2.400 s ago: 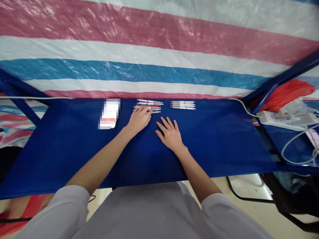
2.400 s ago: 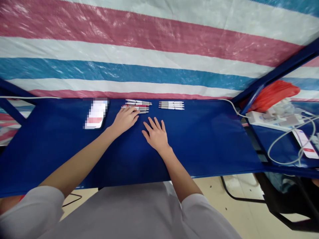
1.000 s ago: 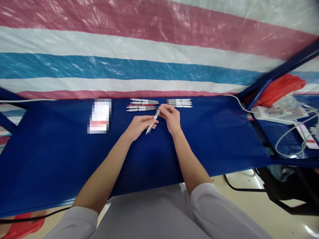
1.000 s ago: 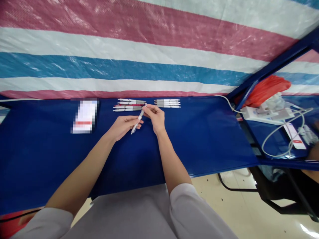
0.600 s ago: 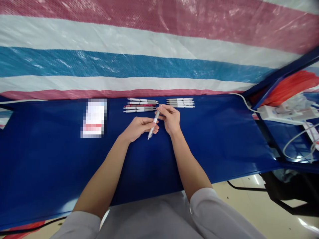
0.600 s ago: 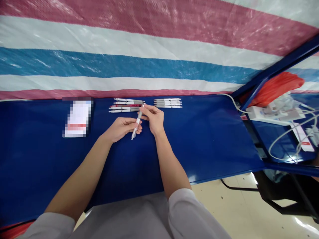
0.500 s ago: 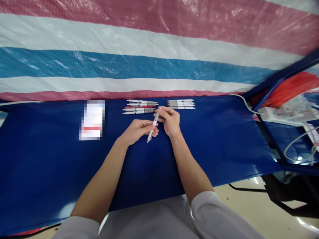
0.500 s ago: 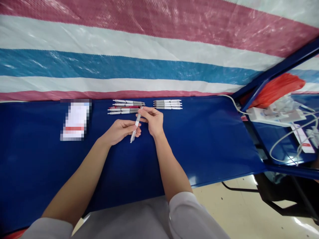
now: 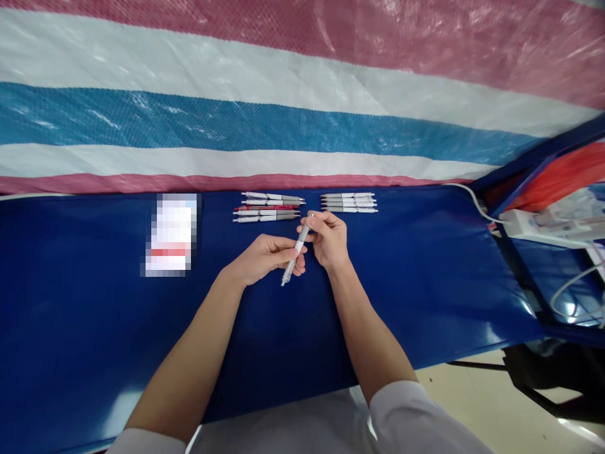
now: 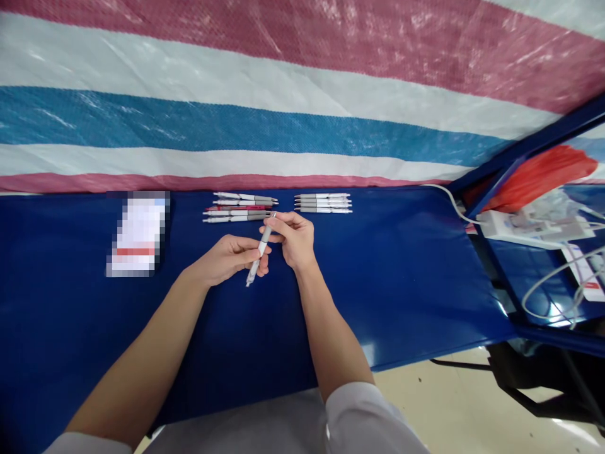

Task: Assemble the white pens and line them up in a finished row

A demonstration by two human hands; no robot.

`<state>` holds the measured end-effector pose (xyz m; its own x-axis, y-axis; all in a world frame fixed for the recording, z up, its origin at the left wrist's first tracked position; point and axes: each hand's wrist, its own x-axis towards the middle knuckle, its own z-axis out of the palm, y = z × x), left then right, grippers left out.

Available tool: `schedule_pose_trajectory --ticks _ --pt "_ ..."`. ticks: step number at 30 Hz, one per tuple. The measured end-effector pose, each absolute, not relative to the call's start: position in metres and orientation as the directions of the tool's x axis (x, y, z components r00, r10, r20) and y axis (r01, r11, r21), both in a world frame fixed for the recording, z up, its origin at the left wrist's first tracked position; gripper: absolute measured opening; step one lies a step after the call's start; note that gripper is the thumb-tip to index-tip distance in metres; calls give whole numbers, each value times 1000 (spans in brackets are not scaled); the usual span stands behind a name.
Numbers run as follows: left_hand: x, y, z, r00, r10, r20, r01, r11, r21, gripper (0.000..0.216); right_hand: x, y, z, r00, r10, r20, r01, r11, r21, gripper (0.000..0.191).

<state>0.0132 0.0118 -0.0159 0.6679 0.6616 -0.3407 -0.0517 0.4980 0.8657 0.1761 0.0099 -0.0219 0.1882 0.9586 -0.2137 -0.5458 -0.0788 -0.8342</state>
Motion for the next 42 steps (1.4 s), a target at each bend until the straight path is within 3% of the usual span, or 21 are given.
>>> schedule_pose_trajectory --ticks 5,12,16,21,34,42 --pt "17 13 -19 629 691 -357 -86 519 851 29 177 10 -21 217 961 -173 -554 -25 -832 27" --pt "31 5 -24 482 842 -244 -57 308 950 37 177 14 -21 397 908 -130 -460 75 -885 28" --pt "33 2 -24 447 870 -211 -12 241 970 35 177 13 -20 366 927 -85 -433 88 -897 28" --pt "28 2 -20 546 814 -198 17 225 974 37 183 9 -21 265 959 -99 -456 35 -889 27" --pt "17 2 -21 673 704 -226 28 281 959 38 181 5 -20 225 969 -104 -507 25 -862 27" --pt "30 0 -26 484 867 -121 -50 165 985 34 182 10 -24 326 944 -51 -458 111 -882 28"
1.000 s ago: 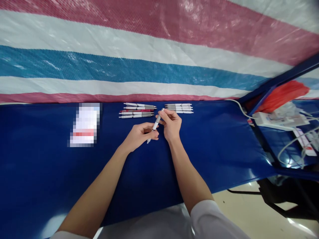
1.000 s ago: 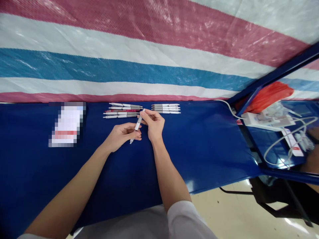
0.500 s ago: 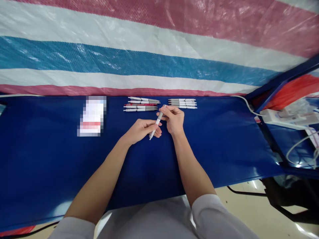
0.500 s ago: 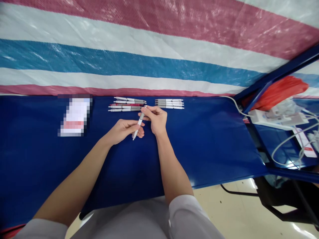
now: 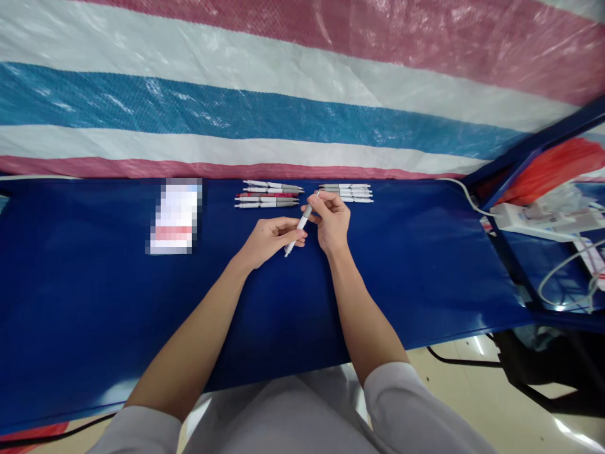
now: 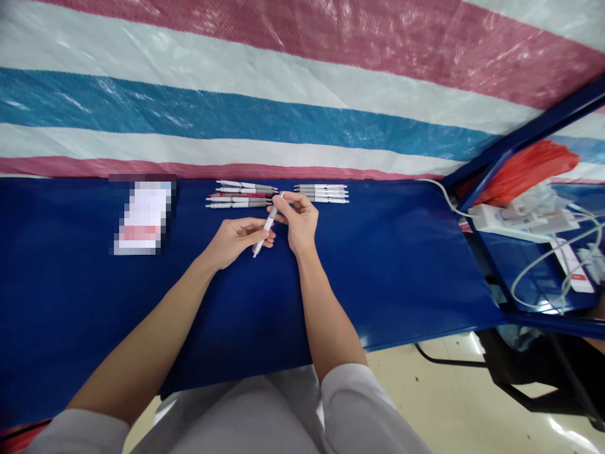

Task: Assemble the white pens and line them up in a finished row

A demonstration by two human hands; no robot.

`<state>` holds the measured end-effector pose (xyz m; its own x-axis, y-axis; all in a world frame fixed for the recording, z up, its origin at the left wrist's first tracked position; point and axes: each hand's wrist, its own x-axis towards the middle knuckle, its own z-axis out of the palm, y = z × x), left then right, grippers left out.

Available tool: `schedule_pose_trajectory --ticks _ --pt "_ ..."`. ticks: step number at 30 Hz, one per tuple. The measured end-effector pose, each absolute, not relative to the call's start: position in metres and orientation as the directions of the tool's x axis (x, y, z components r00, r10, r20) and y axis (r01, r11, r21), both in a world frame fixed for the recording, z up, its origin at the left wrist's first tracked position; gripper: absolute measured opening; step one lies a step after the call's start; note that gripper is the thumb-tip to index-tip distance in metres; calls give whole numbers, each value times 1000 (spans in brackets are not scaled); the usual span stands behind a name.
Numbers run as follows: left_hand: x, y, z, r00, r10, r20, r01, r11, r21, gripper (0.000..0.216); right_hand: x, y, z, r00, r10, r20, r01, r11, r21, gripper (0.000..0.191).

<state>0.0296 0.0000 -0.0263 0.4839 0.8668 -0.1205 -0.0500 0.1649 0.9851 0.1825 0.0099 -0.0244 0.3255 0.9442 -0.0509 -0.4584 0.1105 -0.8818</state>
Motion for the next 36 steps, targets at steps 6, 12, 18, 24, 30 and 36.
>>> schedule_pose_trajectory --ticks 6,12,18,24,30,36 --pt "31 -2 -22 352 935 -47 54 30 998 32 178 9 -26 331 941 -67 -419 83 -904 29" --pt "26 -2 -22 426 899 -97 29 94 995 30 178 11 -26 310 949 -63 -443 85 -892 27" --pt "23 -2 -20 478 870 -120 -19 147 989 26 176 8 -24 311 948 -61 -438 85 -895 27" --pt "20 -3 -18 552 817 -169 -111 273 956 27 174 4 -19 249 966 -70 -509 69 -858 26" --pt "24 -1 -23 513 834 -205 -109 300 948 31 177 5 -20 272 960 -74 -490 72 -869 27" --pt "30 -4 -27 341 937 -82 -53 106 993 42 179 9 -25 348 934 -79 -465 99 -880 24"
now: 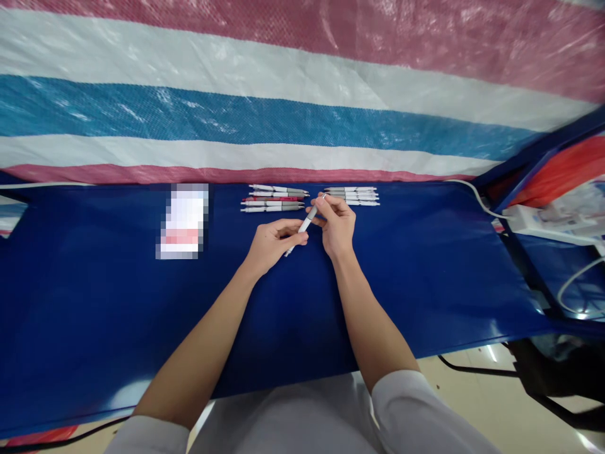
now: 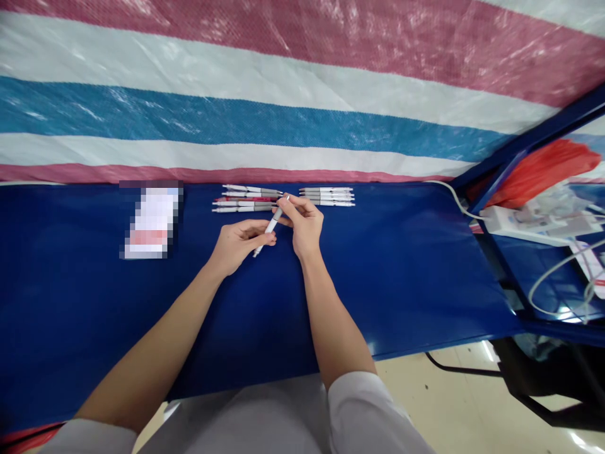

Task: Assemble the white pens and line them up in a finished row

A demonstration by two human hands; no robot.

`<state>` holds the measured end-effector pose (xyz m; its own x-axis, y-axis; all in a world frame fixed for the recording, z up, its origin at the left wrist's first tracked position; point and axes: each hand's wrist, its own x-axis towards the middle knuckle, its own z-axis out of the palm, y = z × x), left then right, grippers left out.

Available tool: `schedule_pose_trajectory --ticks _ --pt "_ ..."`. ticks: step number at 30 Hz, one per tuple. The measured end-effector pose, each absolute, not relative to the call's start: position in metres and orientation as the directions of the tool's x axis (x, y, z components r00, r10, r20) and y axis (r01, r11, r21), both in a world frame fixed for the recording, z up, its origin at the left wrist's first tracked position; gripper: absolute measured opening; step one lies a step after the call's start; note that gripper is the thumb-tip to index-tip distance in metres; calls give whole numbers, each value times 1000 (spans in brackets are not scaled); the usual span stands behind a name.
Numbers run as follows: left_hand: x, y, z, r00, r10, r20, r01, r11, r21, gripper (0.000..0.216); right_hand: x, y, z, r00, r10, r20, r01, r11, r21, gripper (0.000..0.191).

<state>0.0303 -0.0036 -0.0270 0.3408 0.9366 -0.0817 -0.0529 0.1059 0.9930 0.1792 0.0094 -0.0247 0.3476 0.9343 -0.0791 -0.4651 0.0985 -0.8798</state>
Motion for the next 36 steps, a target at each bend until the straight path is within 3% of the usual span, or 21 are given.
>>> schedule_pose_trajectory --ticks 3,9,13,21,31,36 --pt "28 -3 -26 357 927 -114 -24 131 991 41 180 9 -25 334 939 -78 -470 94 -878 22" --pt "19 -1 -22 572 792 -213 -40 287 957 35 183 6 -22 198 976 -91 -487 17 -873 25" --pt "21 -2 -23 498 846 -190 -45 244 969 35 184 7 -22 160 983 -94 -517 2 -856 24" --pt "24 -3 -24 373 921 -114 110 78 991 32 183 10 -25 201 975 -96 -505 19 -863 24" --pt "14 2 -13 586 778 -227 82 221 972 35 185 8 -23 111 985 -131 -546 -50 -836 21" --pt "16 -1 -17 482 854 -195 87 175 981 37 183 8 -23 132 983 -129 -550 -35 -834 19"
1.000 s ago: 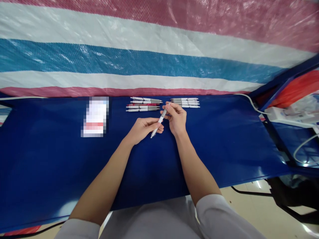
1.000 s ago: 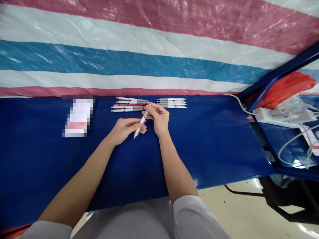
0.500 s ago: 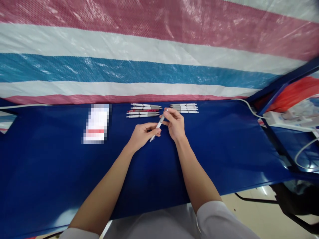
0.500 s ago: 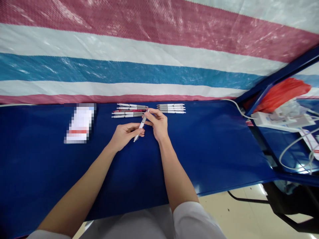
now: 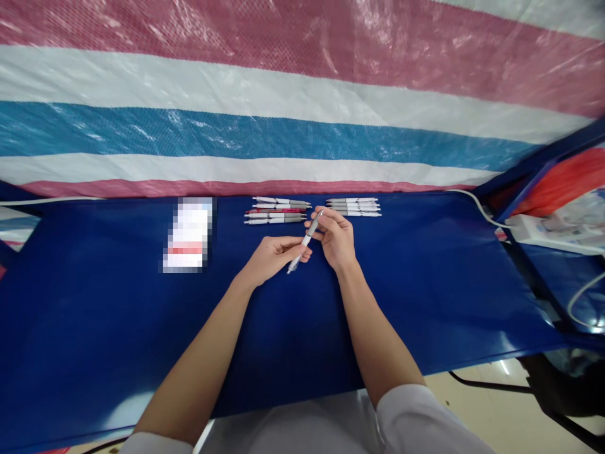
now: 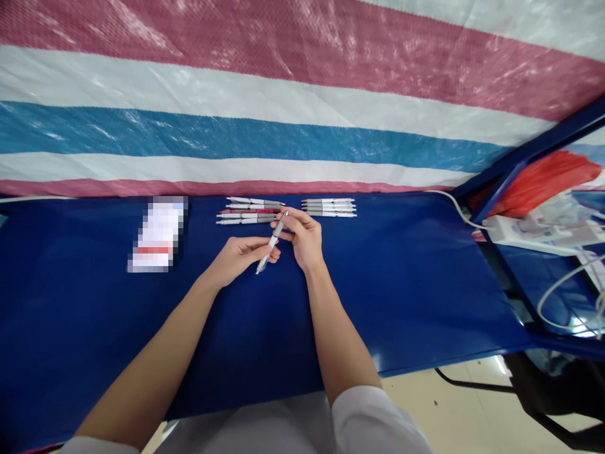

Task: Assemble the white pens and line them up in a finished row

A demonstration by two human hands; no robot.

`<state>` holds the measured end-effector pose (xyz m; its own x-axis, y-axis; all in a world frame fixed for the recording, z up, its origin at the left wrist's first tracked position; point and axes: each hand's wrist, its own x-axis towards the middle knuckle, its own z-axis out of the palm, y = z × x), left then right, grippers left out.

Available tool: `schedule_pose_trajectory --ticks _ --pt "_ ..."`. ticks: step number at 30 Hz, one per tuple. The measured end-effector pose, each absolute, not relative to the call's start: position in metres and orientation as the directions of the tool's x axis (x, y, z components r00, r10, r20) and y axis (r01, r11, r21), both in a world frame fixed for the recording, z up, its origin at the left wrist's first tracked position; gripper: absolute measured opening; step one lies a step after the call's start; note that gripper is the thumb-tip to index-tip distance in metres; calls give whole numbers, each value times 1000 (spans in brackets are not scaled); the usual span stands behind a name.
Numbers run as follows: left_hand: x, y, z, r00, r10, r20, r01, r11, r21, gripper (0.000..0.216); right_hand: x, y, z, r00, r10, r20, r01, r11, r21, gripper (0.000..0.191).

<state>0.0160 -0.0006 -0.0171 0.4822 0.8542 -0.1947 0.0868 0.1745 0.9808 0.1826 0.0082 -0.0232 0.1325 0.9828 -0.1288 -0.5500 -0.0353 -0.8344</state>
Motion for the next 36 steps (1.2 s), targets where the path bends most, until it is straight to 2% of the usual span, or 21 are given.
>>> schedule_pose_trajectory --ticks 4,9,12,16,18,21,28,36 --pt "21 -4 -24 345 933 -103 131 61 990 33 180 8 -24 153 980 -126 -539 -24 -842 20" --pt "23 -4 -25 265 962 -69 152 29 988 32 180 7 -23 173 979 -106 -530 2 -848 25" --pt "21 -3 -21 320 942 -107 129 68 989 33 181 7 -23 191 975 -114 -526 3 -850 26" --pt "17 -1 -14 518 821 -239 35 258 965 40 182 7 -24 136 982 -131 -535 -38 -844 27" --pt "16 -1 -12 560 784 -267 18 310 951 41 182 7 -25 100 986 -134 -555 -56 -830 27" --pt "16 -2 -12 533 803 -268 51 285 957 38 181 7 -25 91 987 -133 -575 -58 -816 26" --pt "20 -3 -15 442 868 -228 51 229 972 34 180 8 -24 189 976 -112 -555 12 -832 25" --pt "15 -2 -11 596 758 -266 53 293 955 40 181 7 -27 123 985 -122 -563 -32 -826 24"
